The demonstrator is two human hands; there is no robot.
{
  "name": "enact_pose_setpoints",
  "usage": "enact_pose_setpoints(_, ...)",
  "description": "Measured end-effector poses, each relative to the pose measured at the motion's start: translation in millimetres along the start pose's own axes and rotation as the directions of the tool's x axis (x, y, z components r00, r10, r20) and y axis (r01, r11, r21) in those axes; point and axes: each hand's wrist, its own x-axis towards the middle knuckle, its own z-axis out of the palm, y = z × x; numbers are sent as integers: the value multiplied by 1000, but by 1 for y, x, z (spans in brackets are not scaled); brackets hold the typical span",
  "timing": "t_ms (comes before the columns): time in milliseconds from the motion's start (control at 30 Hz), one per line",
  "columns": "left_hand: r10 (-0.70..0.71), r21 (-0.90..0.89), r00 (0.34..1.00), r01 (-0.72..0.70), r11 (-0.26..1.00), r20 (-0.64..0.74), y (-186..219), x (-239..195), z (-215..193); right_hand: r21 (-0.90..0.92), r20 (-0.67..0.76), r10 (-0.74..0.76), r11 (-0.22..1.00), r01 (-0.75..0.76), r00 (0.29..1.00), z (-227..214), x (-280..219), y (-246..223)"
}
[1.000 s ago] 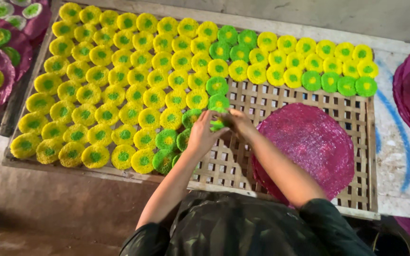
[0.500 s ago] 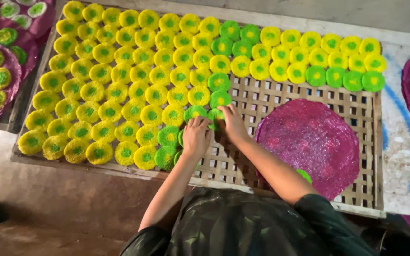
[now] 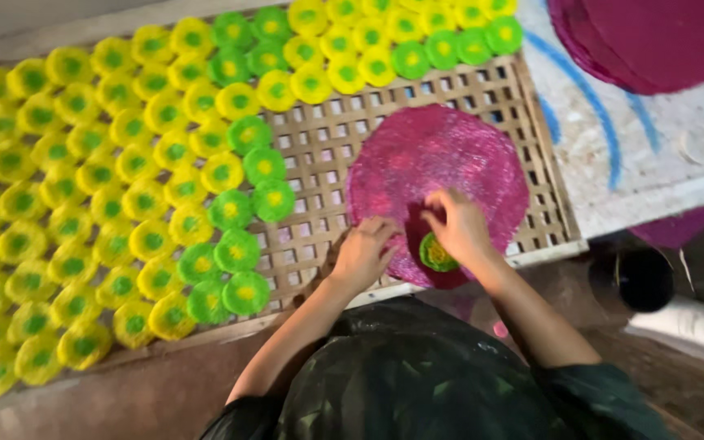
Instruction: The person arranges small, round, yellow and green decorative items onto a woven mat. They pick up the items from a pink fabric sheet and place them in rows on the mat, working systematically to fill the available space.
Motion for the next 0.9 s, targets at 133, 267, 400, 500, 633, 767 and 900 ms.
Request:
enact_pose_setpoints(133, 86, 59, 987, -94, 994, 136, 4, 15, 29, -254, 151, 77, 966, -37, 986, 8, -57, 21)
enact_pose_setpoints(267, 35, 94, 988, -50, 994, 153, 2, 14, 39, -278, -7, -25, 960, 22, 1000, 28, -82, 31)
enact_pose_setpoints(400, 41, 86, 994, -50, 995, 104, 4, 10, 42, -59, 47, 119, 991, -116, 992, 31, -78, 72)
enact_pose_setpoints(500, 50, 80, 997, -54, 995, 53, 5, 7, 40, 528, 179, 352, 754, -392, 919, 10, -62, 126)
enact_pose_setpoints(633, -155, -257, 988, 154, 954, 17, -4, -1, 36, 895, 290, 296, 252, -367, 910, -11, -22, 128)
enact_pose_setpoints(767, -349, -712, 937, 231, 663, -21, -40, -23, 24, 792, 451, 95, 416, -447, 887, 29, 13, 47)
enact_pose_setpoints(900, -534, -453, 794, 377, 808, -291, -71, -76, -26, 668, 462, -164, 711, -221, 871, 115, 35, -39)
